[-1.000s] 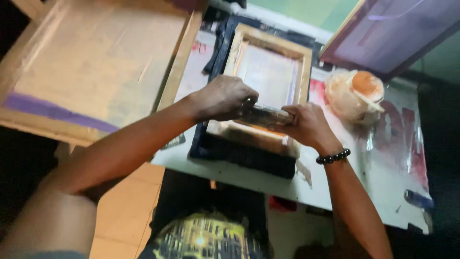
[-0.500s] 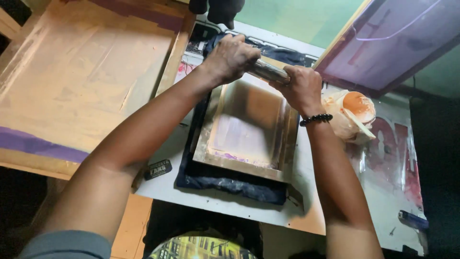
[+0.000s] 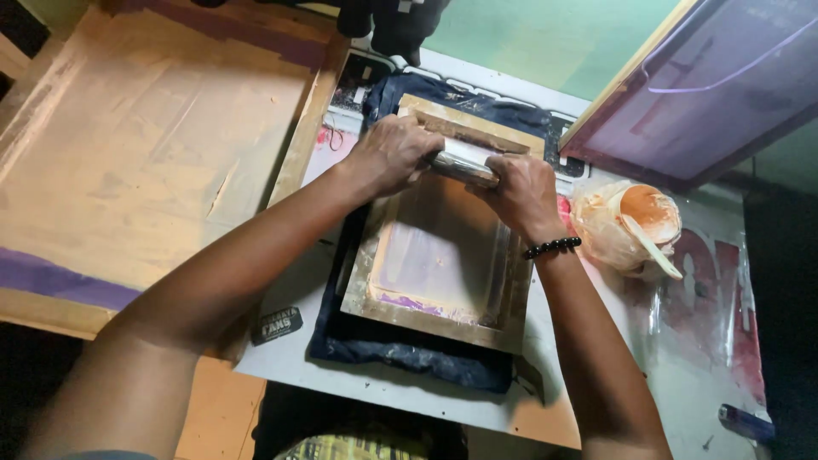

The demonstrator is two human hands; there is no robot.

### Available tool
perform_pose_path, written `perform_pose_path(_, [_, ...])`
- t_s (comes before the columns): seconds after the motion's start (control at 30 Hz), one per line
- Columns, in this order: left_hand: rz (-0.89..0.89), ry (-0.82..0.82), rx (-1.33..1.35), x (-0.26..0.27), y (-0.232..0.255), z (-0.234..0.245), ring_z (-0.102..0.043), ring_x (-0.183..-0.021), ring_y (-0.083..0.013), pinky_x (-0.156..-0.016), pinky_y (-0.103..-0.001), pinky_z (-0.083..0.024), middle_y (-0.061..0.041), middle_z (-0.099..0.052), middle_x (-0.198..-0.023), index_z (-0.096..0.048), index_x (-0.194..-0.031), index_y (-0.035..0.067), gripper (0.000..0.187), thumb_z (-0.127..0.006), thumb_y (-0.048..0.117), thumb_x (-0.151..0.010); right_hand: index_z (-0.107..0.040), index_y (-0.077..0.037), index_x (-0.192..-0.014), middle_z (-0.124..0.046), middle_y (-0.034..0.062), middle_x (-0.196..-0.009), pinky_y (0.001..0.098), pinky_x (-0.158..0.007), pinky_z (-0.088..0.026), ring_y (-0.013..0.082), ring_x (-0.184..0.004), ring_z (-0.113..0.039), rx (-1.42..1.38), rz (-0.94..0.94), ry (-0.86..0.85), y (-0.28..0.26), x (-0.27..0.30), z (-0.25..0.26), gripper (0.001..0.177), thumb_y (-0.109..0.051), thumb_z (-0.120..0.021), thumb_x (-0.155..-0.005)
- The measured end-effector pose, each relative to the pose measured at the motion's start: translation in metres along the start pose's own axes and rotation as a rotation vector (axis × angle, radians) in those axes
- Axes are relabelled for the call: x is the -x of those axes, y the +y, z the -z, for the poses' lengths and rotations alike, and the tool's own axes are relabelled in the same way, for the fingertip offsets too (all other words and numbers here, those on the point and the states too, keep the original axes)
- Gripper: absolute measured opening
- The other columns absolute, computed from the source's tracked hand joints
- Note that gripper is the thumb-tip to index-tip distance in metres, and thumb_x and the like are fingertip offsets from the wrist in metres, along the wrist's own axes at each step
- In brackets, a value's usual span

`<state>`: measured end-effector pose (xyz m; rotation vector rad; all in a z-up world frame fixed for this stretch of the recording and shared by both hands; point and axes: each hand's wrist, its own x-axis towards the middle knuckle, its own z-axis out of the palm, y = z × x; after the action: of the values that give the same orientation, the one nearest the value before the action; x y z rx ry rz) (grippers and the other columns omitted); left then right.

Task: Manually screen printing a design onto a black t-shirt using a squeegee and white ink

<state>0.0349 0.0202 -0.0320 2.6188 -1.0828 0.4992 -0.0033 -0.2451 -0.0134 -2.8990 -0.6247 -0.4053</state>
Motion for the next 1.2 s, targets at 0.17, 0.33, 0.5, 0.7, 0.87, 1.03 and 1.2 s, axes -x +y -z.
perform_pose_path(0.17, [-0.014,-0.038,0.001,0.052,0.031,0.008,-0.067,-0.082,-0.0262,-0.07,-0.038,-0.053,-0.002,-0.068,-0.073,-0.059,-0.098,0.022,0.021,-0.072,0.03,-0.084,-0.072,-0.019,-0.081,-0.069,0.0031,-0.07,0.0403,-0.064,-0.057,0.0295,-0.071,-0.072,-0.026,0.043,-0.032,-0.046,0.045,0.031,0.026,-0.043,-0.081,-0.08])
perform_pose_path(0.33, [-0.07,-0.034,-0.029,0.098,0.08,0.031,-0.067,-0.079,-0.0228,-0.069,-0.035,-0.053,0.001,-0.067,-0.072,-0.057,-0.099,0.023,0.035,-0.079,0.031,-0.072,-0.069,-0.018,-0.08,-0.067,0.0078,-0.071,0.0467,-0.063,-0.056,0.0357,-0.07,-0.069,-0.036,0.131,-0.031,-0.068,0.099,0.044,0.023,-0.04,-0.075,-0.081])
perform_pose_path(0.5, [-0.089,-0.08,0.098,0.141,0.118,0.038,-0.066,-0.076,-0.0259,-0.065,-0.035,-0.053,-0.003,-0.069,-0.072,-0.059,-0.098,0.02,0.026,-0.07,0.038,-0.082,-0.062,-0.025,-0.081,-0.066,-0.0023,-0.073,0.0435,-0.068,-0.058,0.0293,-0.074,-0.069,0.05,0.075,-0.173,-0.082,0.15,0.044,0.02,-0.03,-0.074,-0.066])
perform_pose_path(0.7, [0.002,-0.171,0.046,0.114,0.11,0.078,-0.071,-0.074,-0.0334,-0.067,-0.044,-0.058,-0.009,-0.065,-0.072,-0.069,-0.108,0.03,0.044,-0.082,0.03,-0.066,-0.074,-0.015,-0.085,-0.072,0.0134,-0.073,0.055,-0.071,-0.055,0.0447,-0.076,-0.07,-0.138,0.053,-0.153,-0.105,0.143,0.097,0.026,-0.033,-0.084,-0.069])
perform_pose_path(0.87, [0.015,-0.158,0.068,0.078,0.113,0.103,-0.054,-0.078,-0.0225,-0.065,-0.039,-0.05,-0.007,-0.059,-0.087,-0.068,-0.106,0.026,0.008,-0.07,0.026,-0.099,-0.073,-0.018,-0.082,-0.069,0.0051,-0.068,0.0391,-0.054,-0.045,0.0229,-0.06,-0.06,-0.066,0.021,-0.148,-0.08,0.122,0.103,0.034,-0.049,-0.083,-0.091])
perform_pose_path(1.03, [-0.155,0.056,-0.007,0.061,0.106,0.097,-0.051,-0.07,-0.0192,-0.056,-0.033,-0.047,0.0,-0.05,-0.066,-0.056,-0.096,0.026,0.017,-0.067,0.035,-0.105,-0.07,-0.013,-0.082,-0.067,0.0024,-0.07,0.0339,-0.052,-0.045,0.0162,-0.058,-0.058,-0.144,0.079,-0.07,-0.074,0.12,0.118,0.024,-0.025,-0.086,-0.094])
perform_pose_path(1.2, [-0.223,0.24,-0.044,0.053,0.097,0.084,-0.054,-0.072,-0.0186,-0.059,-0.032,-0.046,0.0,-0.059,-0.072,-0.065,-0.097,0.024,0.01,-0.074,0.028,-0.1,-0.063,-0.013,-0.082,-0.06,0.0051,-0.071,0.0424,-0.054,-0.038,0.0249,-0.063,-0.053,-0.048,0.066,-0.022,-0.062,0.112,0.106,0.029,-0.028,-0.083,-0.097])
